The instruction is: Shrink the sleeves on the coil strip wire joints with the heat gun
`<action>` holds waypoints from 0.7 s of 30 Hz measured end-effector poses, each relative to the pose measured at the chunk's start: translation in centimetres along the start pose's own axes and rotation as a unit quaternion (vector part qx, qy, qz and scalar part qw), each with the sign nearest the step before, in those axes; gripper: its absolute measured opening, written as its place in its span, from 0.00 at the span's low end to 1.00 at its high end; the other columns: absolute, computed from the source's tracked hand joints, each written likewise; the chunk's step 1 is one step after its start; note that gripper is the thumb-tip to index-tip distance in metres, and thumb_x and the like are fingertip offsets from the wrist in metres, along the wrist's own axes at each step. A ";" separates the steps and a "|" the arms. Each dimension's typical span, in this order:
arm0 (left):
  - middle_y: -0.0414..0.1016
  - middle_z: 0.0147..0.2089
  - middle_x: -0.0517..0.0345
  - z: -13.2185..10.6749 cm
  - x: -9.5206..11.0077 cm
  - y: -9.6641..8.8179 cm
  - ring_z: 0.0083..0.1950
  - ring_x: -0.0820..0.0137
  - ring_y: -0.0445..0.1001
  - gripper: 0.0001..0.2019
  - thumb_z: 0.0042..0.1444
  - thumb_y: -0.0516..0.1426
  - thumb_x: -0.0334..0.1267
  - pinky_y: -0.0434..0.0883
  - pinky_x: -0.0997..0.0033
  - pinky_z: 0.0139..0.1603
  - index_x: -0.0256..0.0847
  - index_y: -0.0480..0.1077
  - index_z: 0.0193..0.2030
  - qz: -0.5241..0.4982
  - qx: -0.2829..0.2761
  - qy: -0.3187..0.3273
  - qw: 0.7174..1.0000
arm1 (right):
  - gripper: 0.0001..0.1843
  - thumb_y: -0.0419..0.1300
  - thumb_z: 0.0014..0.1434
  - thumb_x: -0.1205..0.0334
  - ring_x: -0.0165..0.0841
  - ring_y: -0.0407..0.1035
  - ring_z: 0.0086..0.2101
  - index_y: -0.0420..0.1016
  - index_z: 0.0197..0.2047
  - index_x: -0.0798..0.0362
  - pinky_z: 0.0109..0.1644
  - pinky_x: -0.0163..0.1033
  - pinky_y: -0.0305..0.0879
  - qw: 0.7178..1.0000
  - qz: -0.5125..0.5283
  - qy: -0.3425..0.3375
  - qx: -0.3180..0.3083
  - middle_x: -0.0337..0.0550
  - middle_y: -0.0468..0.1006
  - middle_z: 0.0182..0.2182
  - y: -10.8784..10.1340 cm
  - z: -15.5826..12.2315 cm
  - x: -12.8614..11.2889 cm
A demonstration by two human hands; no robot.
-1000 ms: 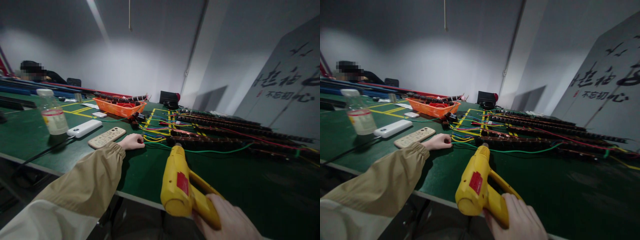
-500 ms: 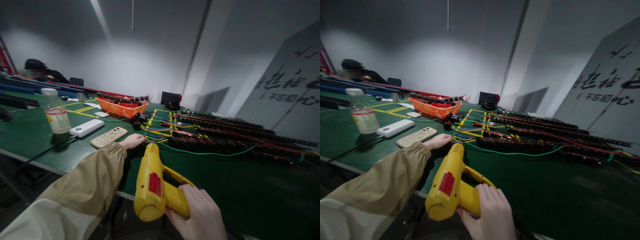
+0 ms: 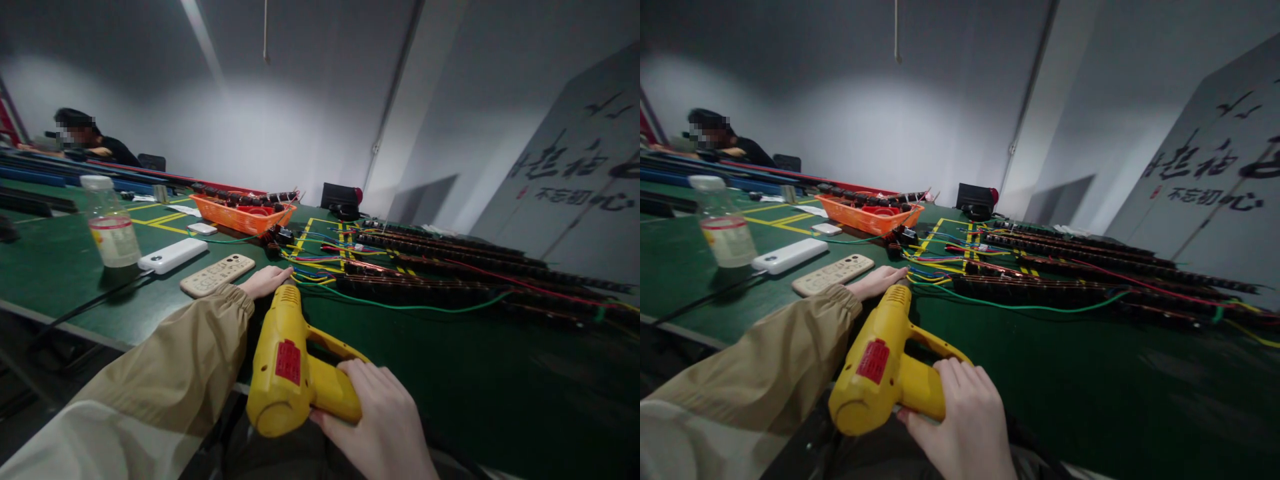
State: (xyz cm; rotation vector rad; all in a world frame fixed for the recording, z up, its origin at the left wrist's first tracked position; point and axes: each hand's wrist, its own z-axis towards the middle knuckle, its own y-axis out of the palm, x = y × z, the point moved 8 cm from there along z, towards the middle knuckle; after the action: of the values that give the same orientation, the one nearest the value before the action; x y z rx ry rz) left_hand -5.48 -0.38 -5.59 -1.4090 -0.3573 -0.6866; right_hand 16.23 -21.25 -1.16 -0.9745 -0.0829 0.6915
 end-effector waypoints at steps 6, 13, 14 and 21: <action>0.74 0.30 0.51 0.2 0.2 -0.1 0.32 0.66 0.68 0.35 0.59 0.37 0.62 0.59 0.70 0.33 0.35 0.72 0.28 0.017 0.018 0.015 1.000 | 0.15 0.69 0.42 0.53 0.36 0.68 0.32 0.70 0.29 0.49 0.36 0.39 0.58 0.993 -0.012 0.036 -0.107 0.36 0.74 0.29 0.8 -0.2 1.8; 0.75 0.29 0.54 0.4 -0.3 0.1 0.31 0.67 0.70 0.33 0.59 0.39 0.62 0.61 0.71 0.34 0.38 0.73 0.26 0.006 0.014 0.018 1.000 | 0.12 0.66 0.43 0.52 0.35 0.70 0.31 0.71 0.28 0.48 0.33 0.37 0.59 0.988 -0.060 0.045 -0.134 0.37 0.75 0.28 -0.2 -0.6 3.7; 0.75 0.28 0.54 0.4 -0.3 0.1 0.31 0.67 0.70 0.33 0.59 0.39 0.62 0.61 0.71 0.34 0.38 0.73 0.26 0.006 0.013 0.020 1.000 | 0.11 0.66 0.42 0.52 0.35 0.71 0.31 0.71 0.28 0.48 0.32 0.37 0.60 0.987 -0.064 0.052 -0.139 0.36 0.76 0.28 -0.5 -0.7 4.0; 0.76 0.29 0.54 0.3 -0.2 0.2 0.30 0.67 0.71 0.33 0.60 0.39 0.61 0.62 0.71 0.35 0.39 0.73 0.25 0.001 0.006 0.029 1.000 | 0.07 0.62 0.44 0.52 0.34 0.71 0.28 0.73 0.26 0.46 0.30 0.36 0.62 0.984 -0.103 0.077 -0.120 0.36 0.76 0.26 -2.5 -1.8 6.7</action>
State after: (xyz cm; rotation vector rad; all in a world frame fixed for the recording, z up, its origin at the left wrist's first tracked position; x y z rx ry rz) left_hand -5.42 -0.01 -5.81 -1.3760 -0.3137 -0.7206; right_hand 23.43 -19.63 -1.78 -1.2279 -0.1316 0.4197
